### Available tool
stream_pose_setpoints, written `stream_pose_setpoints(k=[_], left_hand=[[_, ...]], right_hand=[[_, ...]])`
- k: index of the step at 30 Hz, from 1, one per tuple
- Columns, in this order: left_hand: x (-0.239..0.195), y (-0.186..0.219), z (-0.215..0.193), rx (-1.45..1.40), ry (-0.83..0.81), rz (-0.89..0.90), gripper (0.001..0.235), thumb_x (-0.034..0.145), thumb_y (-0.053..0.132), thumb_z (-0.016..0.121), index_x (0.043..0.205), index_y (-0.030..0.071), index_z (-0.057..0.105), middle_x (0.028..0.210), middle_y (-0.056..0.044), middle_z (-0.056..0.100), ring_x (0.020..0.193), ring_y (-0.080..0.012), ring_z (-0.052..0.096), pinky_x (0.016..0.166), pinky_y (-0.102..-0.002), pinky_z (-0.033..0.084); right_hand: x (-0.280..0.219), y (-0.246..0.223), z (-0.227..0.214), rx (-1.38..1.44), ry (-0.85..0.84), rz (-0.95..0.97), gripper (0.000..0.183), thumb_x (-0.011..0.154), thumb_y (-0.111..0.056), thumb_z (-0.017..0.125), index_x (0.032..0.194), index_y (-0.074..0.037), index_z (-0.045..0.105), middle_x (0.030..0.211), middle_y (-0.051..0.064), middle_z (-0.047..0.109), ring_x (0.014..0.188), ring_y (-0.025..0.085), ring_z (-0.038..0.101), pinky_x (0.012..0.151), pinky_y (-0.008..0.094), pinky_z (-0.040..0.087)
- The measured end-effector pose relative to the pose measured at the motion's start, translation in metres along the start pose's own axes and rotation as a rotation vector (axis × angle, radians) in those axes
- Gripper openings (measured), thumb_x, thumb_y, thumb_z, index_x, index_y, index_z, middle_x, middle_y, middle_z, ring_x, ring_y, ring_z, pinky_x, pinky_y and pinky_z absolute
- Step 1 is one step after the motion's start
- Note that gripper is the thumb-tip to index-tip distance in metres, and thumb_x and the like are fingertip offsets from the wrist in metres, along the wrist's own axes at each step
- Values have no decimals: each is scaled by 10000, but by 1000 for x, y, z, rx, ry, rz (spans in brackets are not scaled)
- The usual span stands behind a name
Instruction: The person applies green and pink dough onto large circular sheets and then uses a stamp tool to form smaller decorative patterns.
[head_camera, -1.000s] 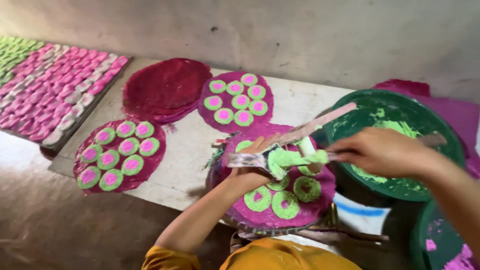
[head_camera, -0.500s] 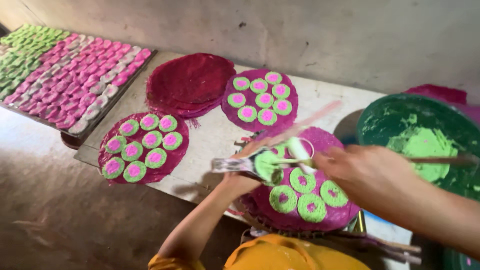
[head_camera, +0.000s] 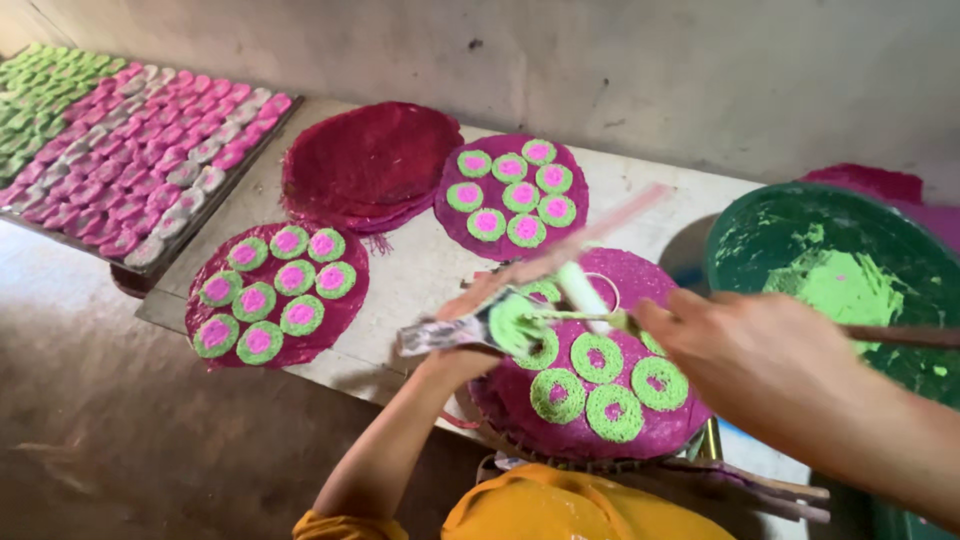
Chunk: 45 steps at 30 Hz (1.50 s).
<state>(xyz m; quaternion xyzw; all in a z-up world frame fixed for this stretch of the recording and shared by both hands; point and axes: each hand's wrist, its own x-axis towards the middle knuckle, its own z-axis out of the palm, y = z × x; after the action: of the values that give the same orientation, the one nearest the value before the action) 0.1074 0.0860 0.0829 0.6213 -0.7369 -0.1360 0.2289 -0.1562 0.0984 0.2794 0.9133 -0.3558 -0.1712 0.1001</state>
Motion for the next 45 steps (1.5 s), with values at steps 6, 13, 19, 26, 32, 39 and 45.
stream_pose_setpoints(k=[6, 13, 19, 26, 32, 39, 45], left_hand=[[-3, 44, 10, -21, 132, 182, 620, 868, 332, 704, 1448, 163, 561, 1561, -112, 499, 1391, -362, 478, 1102, -490, 456], [-1, 28, -6, -358, 142, -451, 347, 825, 213, 725, 1161, 135, 684, 1148, -104, 729, 1060, -233, 702, 916, -372, 615], [13, 15, 28, -267, 575, -94, 395, 896, 231, 793, 1238, 77, 669, 1200, -141, 692, 999, -288, 728, 796, -400, 637], [24, -5, 12, 156, 637, -39, 490, 741, 168, 830, 1196, 44, 695, 1583, -240, 423, 1267, -476, 576, 925, -543, 582], [29, 17, 20, 181, 356, -150, 517, 819, 161, 800, 1313, 114, 657, 1665, -260, 78, 1360, -562, 374, 953, -624, 485], [30, 21, -12, -22, 342, -268, 870, 795, 281, 787, 1536, 63, 387, 1588, -310, 260, 1365, -494, 418, 1079, -568, 444], [22, 32, -18, 16, -29, -360, 773, 975, 525, 547, 1630, 243, 248, 1265, -31, 649, 1036, -154, 678, 860, -304, 583]], right_hand=[[47, -54, 63, -228, 171, -161, 125, 934, -80, 560, 1025, -11, 610, 799, 65, 669, 639, 191, 700, 448, 346, 556], [-1, -1, 60, 177, 138, 39, 420, 885, -117, 588, 1304, -124, 621, 958, 55, 725, 655, 247, 728, 488, 390, 574], [54, -29, 102, 1018, 524, 83, 494, 950, -63, 558, 1441, -111, 549, 1083, 186, 746, 800, 267, 749, 702, 393, 613], [50, -54, 184, 1246, 334, 134, 478, 965, -187, 628, 1435, -111, 576, 927, 136, 811, 600, 217, 681, 587, 345, 569], [81, -26, 189, 1334, 202, 352, 390, 1006, -218, 580, 1362, -79, 659, 877, 167, 780, 557, 185, 584, 520, 356, 527], [62, -42, 178, 1195, 416, 85, 422, 998, -259, 613, 1365, -51, 630, 890, 157, 774, 654, 132, 662, 622, 373, 559], [67, 43, 86, 804, -179, 137, 363, 958, -401, 580, 1220, -204, 737, 746, 125, 743, 625, 210, 692, 619, 418, 536]])
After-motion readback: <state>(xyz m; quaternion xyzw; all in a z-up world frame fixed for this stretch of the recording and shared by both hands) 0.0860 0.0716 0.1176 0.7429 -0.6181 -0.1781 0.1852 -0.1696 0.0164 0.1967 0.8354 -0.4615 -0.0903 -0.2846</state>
